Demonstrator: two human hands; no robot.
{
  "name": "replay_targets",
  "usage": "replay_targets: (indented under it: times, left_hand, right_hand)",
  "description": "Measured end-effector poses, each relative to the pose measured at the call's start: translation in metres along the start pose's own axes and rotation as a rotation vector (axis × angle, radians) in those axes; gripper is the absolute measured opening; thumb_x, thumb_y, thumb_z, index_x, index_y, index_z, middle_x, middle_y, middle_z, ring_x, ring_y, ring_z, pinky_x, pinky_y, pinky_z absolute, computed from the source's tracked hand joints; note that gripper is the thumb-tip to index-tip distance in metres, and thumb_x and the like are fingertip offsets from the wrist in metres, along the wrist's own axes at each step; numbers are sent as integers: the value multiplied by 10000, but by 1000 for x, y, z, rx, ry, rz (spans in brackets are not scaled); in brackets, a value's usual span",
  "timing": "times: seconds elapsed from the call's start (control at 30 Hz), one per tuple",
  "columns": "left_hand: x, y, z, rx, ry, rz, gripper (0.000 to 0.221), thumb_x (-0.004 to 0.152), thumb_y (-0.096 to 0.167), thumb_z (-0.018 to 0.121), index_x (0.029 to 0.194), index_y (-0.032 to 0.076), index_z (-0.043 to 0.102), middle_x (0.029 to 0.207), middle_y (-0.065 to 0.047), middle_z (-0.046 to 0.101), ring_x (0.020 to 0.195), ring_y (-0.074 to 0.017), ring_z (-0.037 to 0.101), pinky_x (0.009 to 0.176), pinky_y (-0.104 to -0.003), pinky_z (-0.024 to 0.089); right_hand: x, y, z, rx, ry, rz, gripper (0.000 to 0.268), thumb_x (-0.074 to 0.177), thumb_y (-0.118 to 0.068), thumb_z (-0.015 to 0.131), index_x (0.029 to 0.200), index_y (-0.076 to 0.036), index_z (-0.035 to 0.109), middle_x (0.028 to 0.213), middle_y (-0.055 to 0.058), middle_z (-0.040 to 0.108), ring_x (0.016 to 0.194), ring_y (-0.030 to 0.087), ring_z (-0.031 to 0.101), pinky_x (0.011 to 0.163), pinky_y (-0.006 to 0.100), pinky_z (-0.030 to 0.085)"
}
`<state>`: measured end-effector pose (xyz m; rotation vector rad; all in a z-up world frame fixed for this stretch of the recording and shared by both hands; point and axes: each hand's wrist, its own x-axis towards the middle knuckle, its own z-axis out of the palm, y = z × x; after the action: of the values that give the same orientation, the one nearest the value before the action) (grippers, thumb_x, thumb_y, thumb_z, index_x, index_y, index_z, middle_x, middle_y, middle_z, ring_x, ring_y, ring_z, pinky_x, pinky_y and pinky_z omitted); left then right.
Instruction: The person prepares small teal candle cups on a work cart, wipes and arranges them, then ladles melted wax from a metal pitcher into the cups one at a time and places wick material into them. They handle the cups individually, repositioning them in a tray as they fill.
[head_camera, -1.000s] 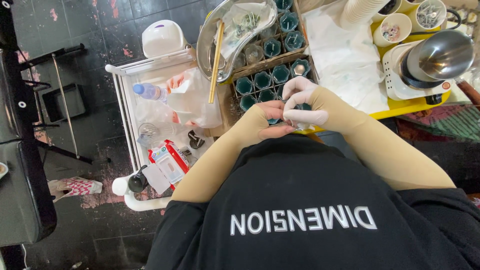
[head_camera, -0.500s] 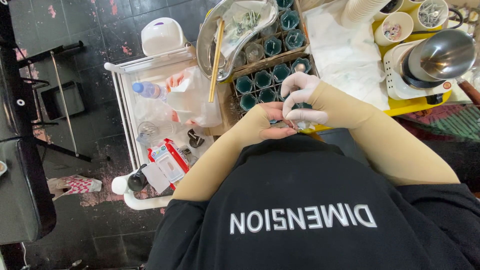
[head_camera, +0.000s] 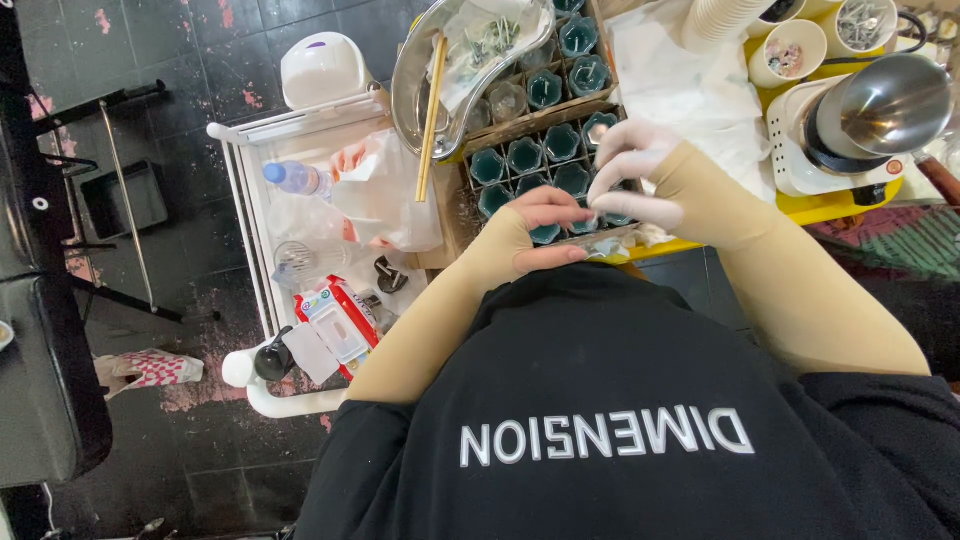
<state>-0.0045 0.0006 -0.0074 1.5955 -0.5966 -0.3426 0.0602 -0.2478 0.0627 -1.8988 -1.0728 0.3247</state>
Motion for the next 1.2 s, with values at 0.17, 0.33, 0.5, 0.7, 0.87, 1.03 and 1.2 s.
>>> replay_targets:
  times: [0.17, 0.33, 0.5, 0.7, 0.87, 1.03, 1.2]
  left_hand:
    - [-12, -7, -3, 69, 169, -101, 438, 931, 238, 798, 1343, 127, 699, 1251, -18, 604, 1048, -122, 630, 919, -279, 520]
    - [-22, -3, -8, 67, 262, -161, 441, 912, 220, 778, 1338, 133, 700, 1224, 5, 615, 1019, -94, 627, 864, -256, 483]
    - [-27, -3, -3, 59, 272, -165, 427, 909, 213, 789, 1320, 130, 710, 1205, 8, 621, 991, -92, 614, 844, -251, 473]
    - [-27, -7, 3, 20, 259, -168, 415, 907, 203, 791, 1307, 124, 711, 1209, 8, 622, 976, -88, 616, 818, -242, 459]
    - [-28, -8, 2, 27, 255, -180, 418, 911, 205, 789, 1312, 121, 710, 1202, 9, 623, 975, -88, 614, 823, -242, 460]
    - [-26, -5, 0, 45, 245, -183, 419, 913, 214, 789, 1315, 127, 708, 1200, 6, 630, 980, -91, 617, 835, -245, 466]
    - [-25, -7, -1, 45, 243, -186, 431, 909, 227, 789, 1319, 129, 703, 1212, 1, 620, 979, -93, 621, 838, -249, 476]
  right_hand:
    - [-11, 20, -2, -108, 193, 237, 112, 886, -182, 761, 948, -89, 751, 1039, 66, 602, 976, 226, 611, 850, 344, 487]
    - [-16, 77, 12, -313, 381, 289, 141, 930, -214, 829, 989, -91, 793, 971, 91, 615, 931, 251, 602, 811, 362, 458]
    - [-12, 125, 29, -227, 461, 314, 131, 946, -202, 808, 1029, -102, 795, 1004, 87, 652, 930, 238, 626, 805, 352, 477]
    - [-2, 150, 34, -308, 446, 277, 143, 924, -229, 838, 1002, -113, 806, 998, 82, 679, 921, 252, 650, 787, 363, 493]
    - [-3, 162, 37, -379, 390, 283, 155, 898, -252, 861, 979, -126, 820, 986, 77, 677, 905, 267, 646, 780, 378, 501]
    - [-5, 166, 37, -368, 397, 244, 142, 899, -217, 863, 990, -119, 814, 1010, 66, 688, 962, 264, 654, 833, 374, 513]
    - [-5, 173, 39, -285, 414, 258, 144, 892, -213, 859, 990, -120, 807, 1038, 64, 690, 964, 248, 664, 829, 361, 515]
